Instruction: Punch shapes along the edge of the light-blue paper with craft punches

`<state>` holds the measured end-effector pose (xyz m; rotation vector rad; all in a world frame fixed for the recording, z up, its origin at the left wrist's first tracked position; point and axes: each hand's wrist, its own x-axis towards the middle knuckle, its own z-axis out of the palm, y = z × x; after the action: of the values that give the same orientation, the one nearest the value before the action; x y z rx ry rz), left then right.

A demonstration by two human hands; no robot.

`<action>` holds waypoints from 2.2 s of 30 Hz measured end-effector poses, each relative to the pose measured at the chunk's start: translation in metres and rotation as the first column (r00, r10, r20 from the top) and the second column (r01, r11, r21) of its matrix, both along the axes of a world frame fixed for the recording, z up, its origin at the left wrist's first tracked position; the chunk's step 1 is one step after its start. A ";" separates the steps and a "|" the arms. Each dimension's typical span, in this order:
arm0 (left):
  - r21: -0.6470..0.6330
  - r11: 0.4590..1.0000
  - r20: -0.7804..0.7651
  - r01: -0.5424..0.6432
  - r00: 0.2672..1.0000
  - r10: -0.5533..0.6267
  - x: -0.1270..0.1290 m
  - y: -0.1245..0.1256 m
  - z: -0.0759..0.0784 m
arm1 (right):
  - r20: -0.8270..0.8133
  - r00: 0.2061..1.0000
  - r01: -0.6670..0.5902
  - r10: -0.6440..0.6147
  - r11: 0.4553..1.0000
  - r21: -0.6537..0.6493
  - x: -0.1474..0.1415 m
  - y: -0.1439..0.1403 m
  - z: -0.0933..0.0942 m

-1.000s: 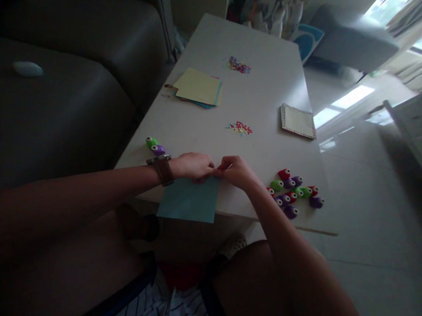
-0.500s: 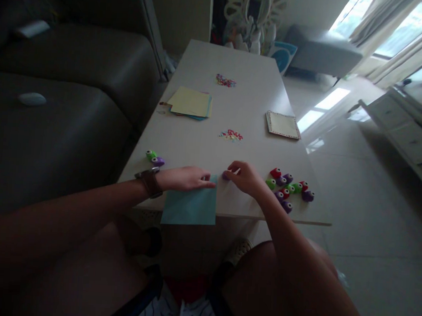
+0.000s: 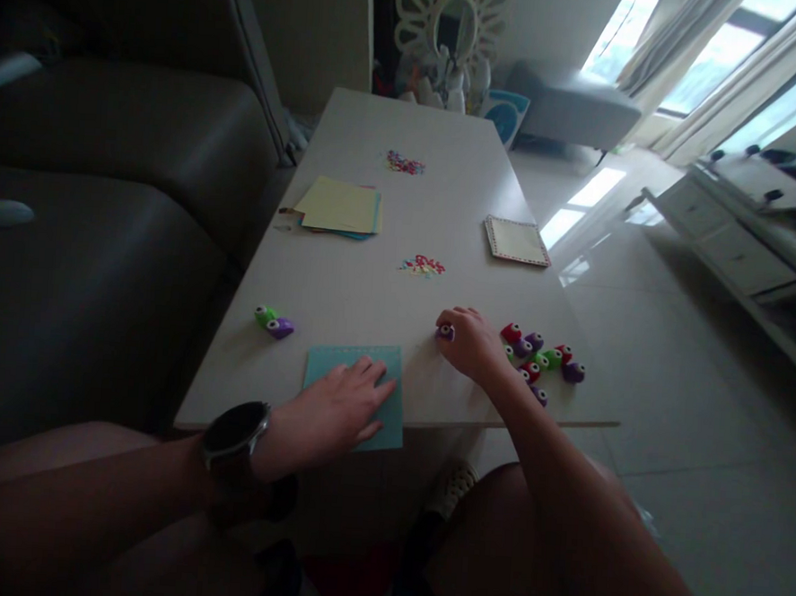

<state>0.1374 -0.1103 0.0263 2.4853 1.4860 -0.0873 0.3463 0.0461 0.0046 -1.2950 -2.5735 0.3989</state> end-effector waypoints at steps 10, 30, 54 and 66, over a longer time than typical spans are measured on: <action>-0.033 0.999 -0.056 0.009 0.998 -0.010 0.012 0.000 0.002 | -0.033 0.994 -0.109 0.105 0.980 -0.167 -0.019 -0.019 0.002; -0.043 0.999 -0.083 0.014 0.996 -0.018 0.014 -0.001 0.002 | -0.120 0.993 -0.004 -0.002 0.999 -0.049 0.003 0.004 -0.013; -0.033 0.999 -0.057 0.021 0.998 -0.023 0.014 -0.001 -0.003 | -0.471 0.840 0.167 -0.270 0.954 -0.249 -0.035 0.062 -0.013; -0.098 0.995 -0.075 0.005 0.997 -0.013 0.017 0.000 0.001 | -0.393 0.874 0.267 -0.287 0.958 -0.105 -0.003 0.063 -0.004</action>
<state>0.1545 -0.1107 0.0271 2.4356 1.4628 -0.2523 0.3437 0.1088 0.0008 -1.4003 -2.0139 0.6023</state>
